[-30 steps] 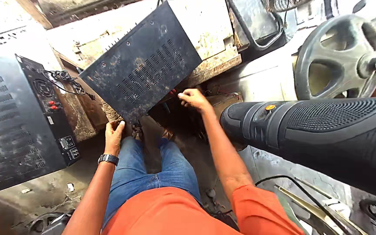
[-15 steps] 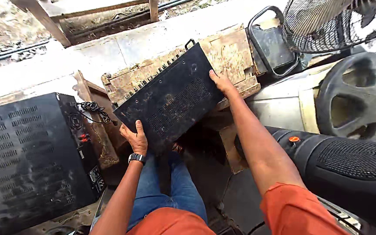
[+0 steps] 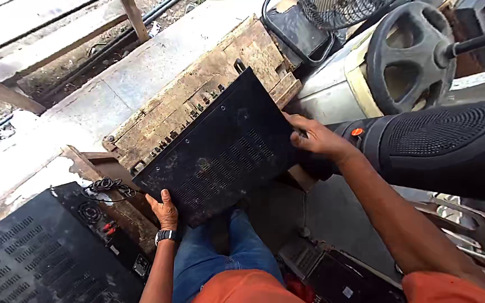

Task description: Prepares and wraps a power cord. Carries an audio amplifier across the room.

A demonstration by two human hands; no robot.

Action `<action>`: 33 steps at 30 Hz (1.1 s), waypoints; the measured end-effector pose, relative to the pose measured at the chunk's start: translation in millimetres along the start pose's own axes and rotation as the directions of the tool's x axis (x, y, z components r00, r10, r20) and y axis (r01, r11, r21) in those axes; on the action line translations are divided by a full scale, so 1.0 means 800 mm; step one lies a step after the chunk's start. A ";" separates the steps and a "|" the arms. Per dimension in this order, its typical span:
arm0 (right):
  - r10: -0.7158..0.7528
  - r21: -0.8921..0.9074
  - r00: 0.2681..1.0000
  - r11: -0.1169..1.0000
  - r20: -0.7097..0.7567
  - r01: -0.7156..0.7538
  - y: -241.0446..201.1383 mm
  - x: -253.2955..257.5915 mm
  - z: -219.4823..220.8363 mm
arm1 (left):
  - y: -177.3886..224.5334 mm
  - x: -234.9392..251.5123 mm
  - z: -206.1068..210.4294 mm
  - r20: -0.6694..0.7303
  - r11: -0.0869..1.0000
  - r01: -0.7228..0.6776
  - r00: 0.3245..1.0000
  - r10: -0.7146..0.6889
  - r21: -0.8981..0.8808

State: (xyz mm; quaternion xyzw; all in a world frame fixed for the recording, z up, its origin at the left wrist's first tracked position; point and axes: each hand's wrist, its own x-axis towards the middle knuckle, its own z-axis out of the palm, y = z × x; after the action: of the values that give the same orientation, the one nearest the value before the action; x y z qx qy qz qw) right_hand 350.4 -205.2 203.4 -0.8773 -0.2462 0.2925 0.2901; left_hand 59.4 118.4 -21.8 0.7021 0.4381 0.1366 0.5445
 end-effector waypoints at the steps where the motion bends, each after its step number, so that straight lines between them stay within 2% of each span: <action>1: -0.032 0.049 0.996 0.998 -0.088 0.036 0.004 -0.033 0.010 | -0.004 0.004 -0.005 0.039 1.000 -0.014 0.999 0.014 0.017; 3: 0.038 0.249 0.957 0.968 -0.288 0.037 0.003 -0.090 0.046 | -0.011 0.013 -0.015 0.116 0.994 -0.080 0.991 0.071 0.073; 4: 0.140 0.357 0.933 0.934 -0.331 -0.013 -0.008 -0.112 0.065 | -0.012 0.018 -0.019 0.143 0.987 -0.126 0.983 0.111 0.098; 6: 0.321 0.511 0.889 0.851 -0.327 -0.119 -0.041 -0.146 0.095 | -0.002 0.028 -0.022 0.182 0.977 -0.174 0.972 0.150 0.127; 7: 0.387 0.543 0.867 0.822 -0.313 -0.171 -0.055 -0.162 0.108 | 0.012 0.030 -0.022 0.209 0.977 -0.154 0.970 0.121 0.146; 9: 0.505 0.540 0.825 0.782 -0.253 -0.313 -0.077 -0.193 0.133 | 0.050 0.027 -0.014 0.253 0.976 -0.034 0.967 -0.021 0.215; 11: 0.596 0.567 0.771 0.723 -0.224 -0.395 -0.081 -0.223 0.156 | 0.085 0.019 -0.005 0.261 0.953 0.033 0.959 -0.115 0.300; 13: 0.635 0.655 0.722 0.673 -0.274 -0.344 -0.074 -0.258 0.180 | 0.097 0.012 0.003 0.306 0.952 0.014 0.945 -0.112 0.306; 15: 0.642 0.713 0.677 0.657 -0.360 -0.244 -0.063 -0.302 0.197 | 0.109 -0.011 0.024 0.374 0.975 -0.007 0.924 -0.079 0.221; 18: 0.649 0.721 0.617 0.668 -0.445 -0.183 -0.042 -0.387 0.209 | 0.152 -0.101 0.069 0.514 0.998 0.038 0.856 -0.062 0.056; 20: 0.678 0.713 0.558 0.671 -0.478 -0.205 -0.027 -0.446 0.209 | 0.148 -0.141 0.093 0.648 0.999 0.027 0.761 -0.041 0.031; 24: 0.734 0.701 0.354 0.670 -0.579 -0.244 0.009 -0.570 0.218 | 0.123 -0.227 0.172 0.737 0.973 0.196 0.639 -0.218 0.118; 26: 0.753 0.720 0.254 0.656 -0.607 -0.227 0.031 -0.634 0.231 | 0.119 -0.290 0.210 0.793 0.970 0.187 0.561 -0.237 0.157; 29: 0.774 0.755 0.147 0.633 -0.616 -0.169 0.066 -0.728 0.255 | 0.121 -0.383 0.263 0.858 0.969 0.148 0.452 -0.245 0.199; 33: 0.738 0.738 -0.029 0.670 -0.674 -0.080 0.093 -0.840 0.281 | 0.145 -0.517 0.318 0.922 0.973 0.058 0.312 -0.229 0.222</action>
State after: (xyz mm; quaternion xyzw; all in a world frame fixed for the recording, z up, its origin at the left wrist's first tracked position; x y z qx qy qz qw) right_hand -253.2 -580.4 254.9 -0.7608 0.3788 -0.2211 0.4783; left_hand 44.0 -363.9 104.4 0.6467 0.1100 -0.3775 0.6536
